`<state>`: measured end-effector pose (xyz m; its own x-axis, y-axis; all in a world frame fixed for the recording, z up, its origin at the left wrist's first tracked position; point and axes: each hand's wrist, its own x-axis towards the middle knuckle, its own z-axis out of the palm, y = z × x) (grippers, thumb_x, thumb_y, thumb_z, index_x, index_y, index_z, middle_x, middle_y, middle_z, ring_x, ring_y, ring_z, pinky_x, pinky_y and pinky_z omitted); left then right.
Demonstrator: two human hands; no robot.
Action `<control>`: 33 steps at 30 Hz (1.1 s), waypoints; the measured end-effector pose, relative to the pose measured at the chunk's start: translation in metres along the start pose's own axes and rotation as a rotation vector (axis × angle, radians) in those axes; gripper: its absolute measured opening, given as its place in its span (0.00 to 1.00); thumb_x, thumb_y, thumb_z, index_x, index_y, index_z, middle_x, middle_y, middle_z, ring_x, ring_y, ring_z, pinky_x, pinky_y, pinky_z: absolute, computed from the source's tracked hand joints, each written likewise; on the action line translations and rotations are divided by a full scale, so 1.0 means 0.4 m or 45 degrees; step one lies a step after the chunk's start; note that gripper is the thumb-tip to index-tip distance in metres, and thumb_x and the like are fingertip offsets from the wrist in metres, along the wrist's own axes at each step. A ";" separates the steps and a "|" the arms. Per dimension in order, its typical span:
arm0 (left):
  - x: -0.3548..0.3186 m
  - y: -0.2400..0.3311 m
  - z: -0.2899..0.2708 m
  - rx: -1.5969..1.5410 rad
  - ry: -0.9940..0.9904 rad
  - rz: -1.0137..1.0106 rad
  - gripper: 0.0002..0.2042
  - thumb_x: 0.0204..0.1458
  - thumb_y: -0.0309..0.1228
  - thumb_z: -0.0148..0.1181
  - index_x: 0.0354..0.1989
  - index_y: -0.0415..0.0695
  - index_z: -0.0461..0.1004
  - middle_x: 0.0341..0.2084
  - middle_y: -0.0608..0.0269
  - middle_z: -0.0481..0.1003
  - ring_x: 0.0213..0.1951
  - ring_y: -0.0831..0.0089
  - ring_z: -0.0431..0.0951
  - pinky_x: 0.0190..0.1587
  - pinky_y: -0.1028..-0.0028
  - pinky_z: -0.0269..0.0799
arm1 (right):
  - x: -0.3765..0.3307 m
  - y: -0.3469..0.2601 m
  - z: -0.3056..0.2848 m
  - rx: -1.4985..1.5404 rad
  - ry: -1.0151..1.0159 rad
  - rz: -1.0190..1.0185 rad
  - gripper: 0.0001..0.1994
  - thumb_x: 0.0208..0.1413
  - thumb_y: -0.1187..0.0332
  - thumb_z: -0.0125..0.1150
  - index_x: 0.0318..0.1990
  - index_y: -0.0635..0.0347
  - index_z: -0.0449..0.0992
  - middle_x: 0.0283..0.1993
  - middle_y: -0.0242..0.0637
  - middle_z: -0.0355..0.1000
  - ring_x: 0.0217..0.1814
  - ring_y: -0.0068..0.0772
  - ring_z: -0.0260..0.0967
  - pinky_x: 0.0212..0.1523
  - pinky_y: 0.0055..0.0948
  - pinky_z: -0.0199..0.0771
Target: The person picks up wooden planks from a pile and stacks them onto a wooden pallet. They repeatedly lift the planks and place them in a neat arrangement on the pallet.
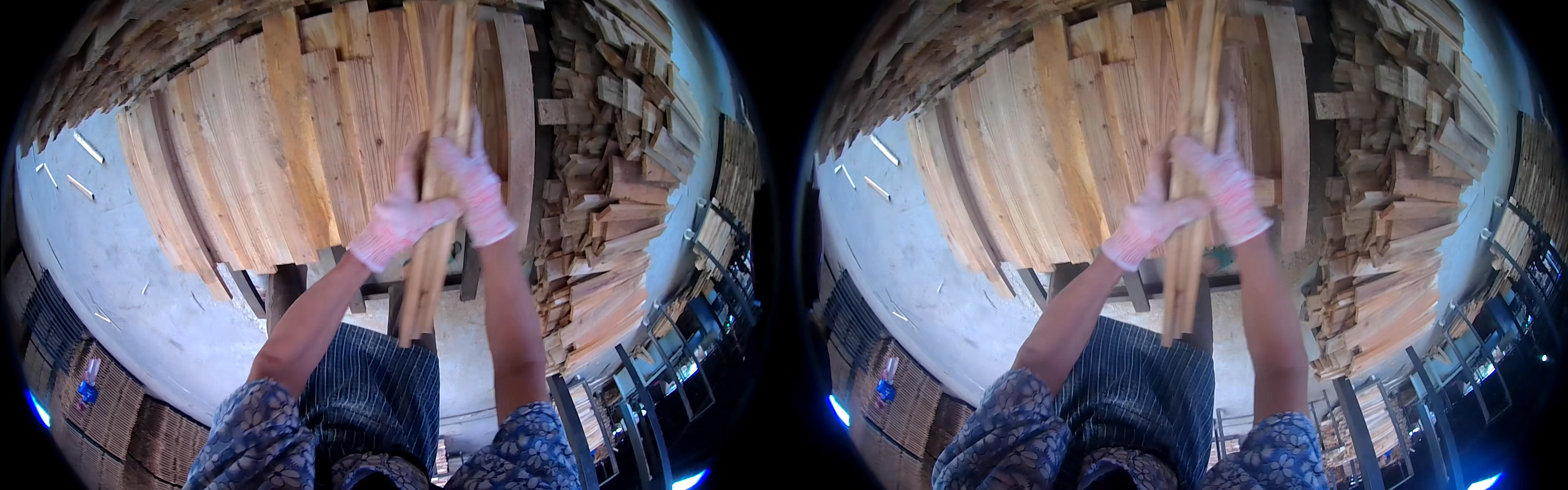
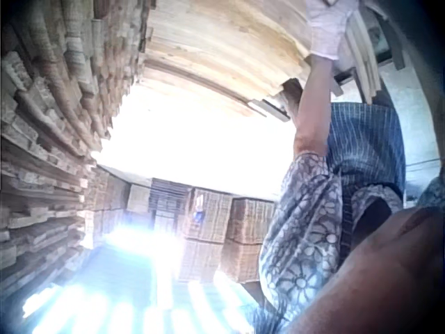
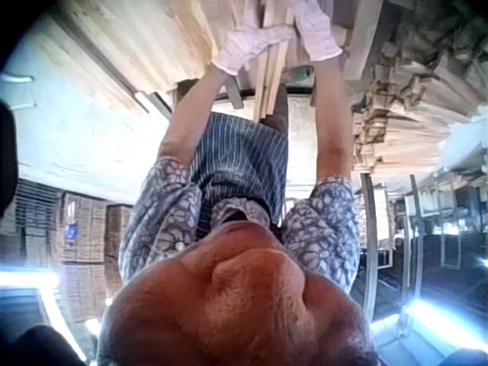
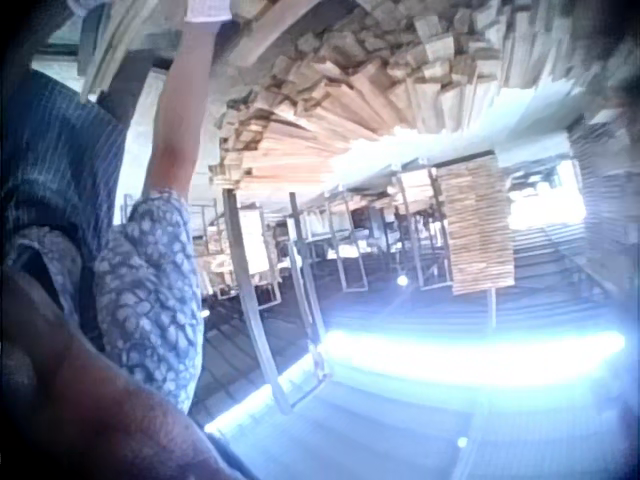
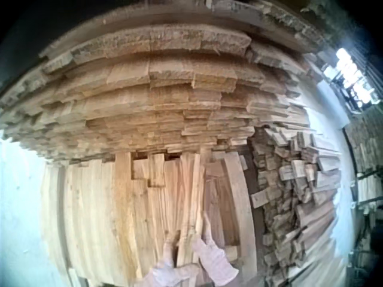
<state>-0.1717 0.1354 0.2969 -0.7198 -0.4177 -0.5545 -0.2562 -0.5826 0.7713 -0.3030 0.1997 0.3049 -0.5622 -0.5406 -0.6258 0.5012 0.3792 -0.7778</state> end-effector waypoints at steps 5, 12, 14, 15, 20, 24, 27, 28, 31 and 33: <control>0.136 0.049 0.039 1.046 -0.330 -0.011 0.41 0.55 0.62 0.59 0.68 0.41 0.63 0.56 0.37 0.74 0.63 0.51 0.73 0.59 0.61 0.74 | 0.192 0.036 -0.259 -1.090 -0.137 0.208 0.21 0.68 0.66 0.54 0.68 0.50 0.71 0.59 0.46 0.77 0.58 0.41 0.75 0.60 0.34 0.76; 0.137 0.111 -0.261 1.924 -0.117 -0.232 0.34 0.50 0.57 0.65 0.57 0.41 0.73 0.52 0.45 0.74 0.55 0.46 0.76 0.52 0.52 0.76 | 0.273 0.097 -0.103 -1.605 0.608 0.016 0.49 0.62 0.32 0.52 0.80 0.45 0.36 0.67 0.73 0.56 0.64 0.74 0.65 0.64 0.54 0.67; 0.141 0.126 -0.270 1.994 -0.133 -0.273 0.35 0.47 0.56 0.68 0.57 0.41 0.73 0.53 0.45 0.74 0.55 0.46 0.76 0.52 0.52 0.77 | 0.277 0.076 -0.079 -1.637 0.536 -0.002 0.49 0.64 0.34 0.50 0.80 0.50 0.36 0.66 0.74 0.58 0.63 0.74 0.66 0.63 0.56 0.67; 0.148 0.123 -0.252 2.008 -0.120 -0.296 0.35 0.46 0.55 0.69 0.57 0.41 0.73 0.53 0.46 0.74 0.55 0.46 0.76 0.52 0.52 0.77 | 0.264 0.057 -0.079 -1.647 0.514 0.008 0.48 0.65 0.34 0.49 0.80 0.52 0.35 0.66 0.75 0.58 0.62 0.75 0.66 0.63 0.56 0.68; 0.179 0.097 -0.207 2.096 -0.116 -0.284 0.37 0.42 0.53 0.73 0.57 0.41 0.73 0.54 0.44 0.74 0.53 0.45 0.77 0.54 0.54 0.76 | 0.202 0.104 0.032 -1.808 0.486 -0.212 0.45 0.57 0.40 0.63 0.76 0.51 0.52 0.54 0.63 0.66 0.56 0.64 0.68 0.56 0.55 0.71; 0.209 0.063 -0.142 2.194 -0.122 -0.389 0.40 0.42 0.52 0.75 0.61 0.41 0.68 0.58 0.43 0.70 0.57 0.44 0.74 0.56 0.50 0.75 | 0.207 0.118 -0.036 -1.674 0.472 -0.200 0.44 0.59 0.41 0.61 0.76 0.50 0.51 0.57 0.59 0.64 0.55 0.63 0.68 0.55 0.56 0.71; 0.229 0.049 -0.113 2.225 -0.134 -0.530 0.43 0.43 0.54 0.74 0.63 0.39 0.65 0.60 0.40 0.67 0.60 0.42 0.72 0.58 0.51 0.74 | 0.204 0.074 -0.128 -1.477 0.416 -0.062 0.45 0.58 0.46 0.63 0.78 0.47 0.47 0.57 0.59 0.64 0.56 0.62 0.70 0.55 0.55 0.73; 0.236 0.051 -0.111 2.249 -0.141 -0.561 0.45 0.44 0.55 0.73 0.64 0.38 0.64 0.61 0.38 0.66 0.61 0.41 0.71 0.60 0.52 0.73 | 0.199 0.048 -0.158 -1.418 0.400 -0.040 0.45 0.58 0.47 0.64 0.78 0.47 0.46 0.57 0.59 0.64 0.56 0.62 0.71 0.55 0.55 0.73; 0.233 0.055 -0.116 2.240 -0.157 -0.635 0.46 0.44 0.56 0.73 0.64 0.36 0.63 0.61 0.37 0.65 0.62 0.40 0.69 0.61 0.52 0.72 | 0.179 0.021 -0.278 -1.686 0.555 -0.127 0.45 0.57 0.51 0.66 0.78 0.41 0.46 0.63 0.59 0.62 0.58 0.63 0.71 0.56 0.54 0.74; 0.245 0.055 -0.096 2.253 -0.172 -0.650 0.46 0.44 0.56 0.74 0.64 0.36 0.63 0.62 0.36 0.65 0.63 0.40 0.68 0.62 0.51 0.72 | 0.202 0.057 -0.372 -1.764 0.598 -0.112 0.44 0.58 0.52 0.66 0.78 0.38 0.47 0.64 0.58 0.61 0.59 0.63 0.70 0.57 0.55 0.74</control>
<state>-0.2230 0.0548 0.2474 -0.3820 -0.3534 -0.8539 -0.6709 0.7415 -0.0067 -0.4347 0.2764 0.2279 -0.8509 -0.4131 -0.3245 -0.4119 0.9080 -0.0758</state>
